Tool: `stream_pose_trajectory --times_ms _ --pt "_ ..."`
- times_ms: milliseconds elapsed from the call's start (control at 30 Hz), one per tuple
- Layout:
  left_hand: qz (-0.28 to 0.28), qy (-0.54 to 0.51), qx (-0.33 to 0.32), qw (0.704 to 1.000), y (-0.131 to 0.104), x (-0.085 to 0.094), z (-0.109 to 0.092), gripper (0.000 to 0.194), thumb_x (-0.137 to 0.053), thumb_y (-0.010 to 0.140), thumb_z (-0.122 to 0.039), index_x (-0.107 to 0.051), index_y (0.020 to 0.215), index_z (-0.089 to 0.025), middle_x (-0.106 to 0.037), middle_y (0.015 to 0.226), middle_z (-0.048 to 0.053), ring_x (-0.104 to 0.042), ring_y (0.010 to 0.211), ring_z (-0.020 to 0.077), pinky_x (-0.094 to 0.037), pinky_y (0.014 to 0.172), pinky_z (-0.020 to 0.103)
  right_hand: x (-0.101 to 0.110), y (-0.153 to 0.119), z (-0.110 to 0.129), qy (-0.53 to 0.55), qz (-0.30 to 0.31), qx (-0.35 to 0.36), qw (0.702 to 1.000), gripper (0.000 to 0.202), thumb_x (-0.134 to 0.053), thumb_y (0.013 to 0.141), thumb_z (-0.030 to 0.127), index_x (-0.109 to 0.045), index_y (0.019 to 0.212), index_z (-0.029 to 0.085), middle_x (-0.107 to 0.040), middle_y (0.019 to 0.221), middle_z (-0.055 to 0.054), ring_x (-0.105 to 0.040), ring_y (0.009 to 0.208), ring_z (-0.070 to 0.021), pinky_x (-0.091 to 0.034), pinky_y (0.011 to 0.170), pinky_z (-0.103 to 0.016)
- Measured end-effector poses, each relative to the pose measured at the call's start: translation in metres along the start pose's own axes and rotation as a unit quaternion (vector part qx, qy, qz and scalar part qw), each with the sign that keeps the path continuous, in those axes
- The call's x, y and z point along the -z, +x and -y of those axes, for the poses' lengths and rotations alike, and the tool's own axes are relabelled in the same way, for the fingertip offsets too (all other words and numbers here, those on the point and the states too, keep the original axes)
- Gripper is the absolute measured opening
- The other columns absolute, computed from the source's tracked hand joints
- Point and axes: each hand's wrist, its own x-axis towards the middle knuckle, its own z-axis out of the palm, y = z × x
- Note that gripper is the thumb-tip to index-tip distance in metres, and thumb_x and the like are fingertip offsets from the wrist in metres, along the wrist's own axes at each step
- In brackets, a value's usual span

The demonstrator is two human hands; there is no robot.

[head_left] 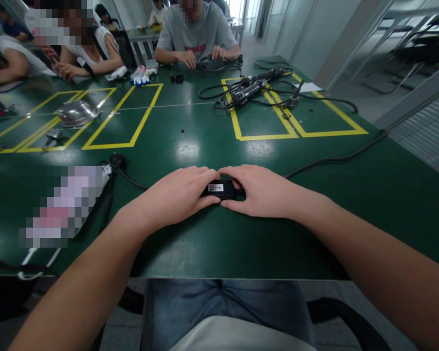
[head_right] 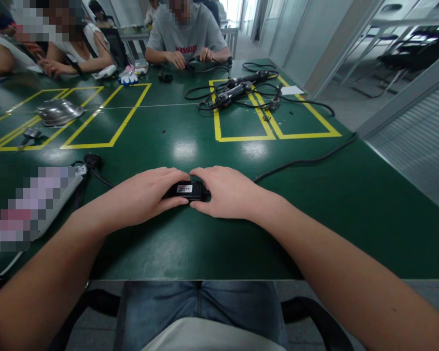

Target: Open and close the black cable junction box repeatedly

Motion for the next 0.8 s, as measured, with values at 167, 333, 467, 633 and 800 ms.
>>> stream_pose_trajectory --times_ms 167,333,467,633,800 --pt "-0.027 -0.024 -0.003 0.999 0.001 -0.002 0.002 0.032 -0.066 0.116 -0.040 -0.069 0.141 -0.021 -0.082 0.127 0.011 -0.077 0.113 0.0306 -0.058 0.099 0.042 -0.001 0.000 -0.001 0.001 -0.004 0.001 1.000 0.059 -0.082 0.097 0.042 -0.069 0.150 0.018 -0.085 0.123 -0.015 -0.081 0.110 -0.0361 -0.057 0.094 -0.042" --pt "-0.070 -0.023 0.038 0.997 0.004 -0.004 0.018 0.035 -0.066 0.112 -0.040 -0.070 0.140 -0.019 -0.079 0.128 0.014 -0.073 0.120 0.0342 -0.058 0.107 0.048 0.001 0.000 -0.002 0.034 0.004 -0.024 0.999 0.074 -0.085 0.096 0.044 -0.054 0.158 0.017 -0.082 0.104 -0.008 -0.076 0.089 -0.0299 -0.049 0.076 -0.036" --pt "-0.106 -0.004 0.065 0.992 0.008 -0.010 0.031 0.039 -0.064 0.111 -0.038 -0.072 0.143 -0.017 -0.075 0.136 0.017 -0.068 0.129 0.0363 -0.056 0.118 0.054 0.004 0.000 0.001 0.063 0.005 -0.059 0.996 0.075 -0.082 0.101 0.045 -0.045 0.160 0.018 -0.076 0.089 -0.001 -0.072 0.079 -0.0269 -0.045 0.072 -0.035" --pt "-0.104 0.009 0.102 0.989 0.016 -0.019 0.037 0.042 -0.065 0.110 -0.036 -0.076 0.146 -0.017 -0.073 0.137 0.018 -0.066 0.128 0.0384 -0.055 0.120 0.060 0.006 0.000 0.000 0.039 0.012 -0.044 0.998 0.044 -0.079 0.103 0.038 -0.058 0.138 0.021 -0.074 0.088 -0.002 -0.069 0.081 -0.0261 -0.041 0.072 -0.035" --pt "-0.111 -0.008 0.131 0.985 0.022 -0.024 0.042 0.046 -0.070 0.108 -0.033 -0.078 0.150 -0.017 -0.071 0.142 0.019 -0.066 0.134 0.0387 -0.055 0.123 0.058 0.006 0.000 -0.005 0.064 0.014 -0.018 0.998 0.027 -0.076 0.103 0.027 -0.059 0.124 0.023 -0.073 0.089 -0.001 -0.067 0.080 -0.0230 -0.041 0.074 -0.034"
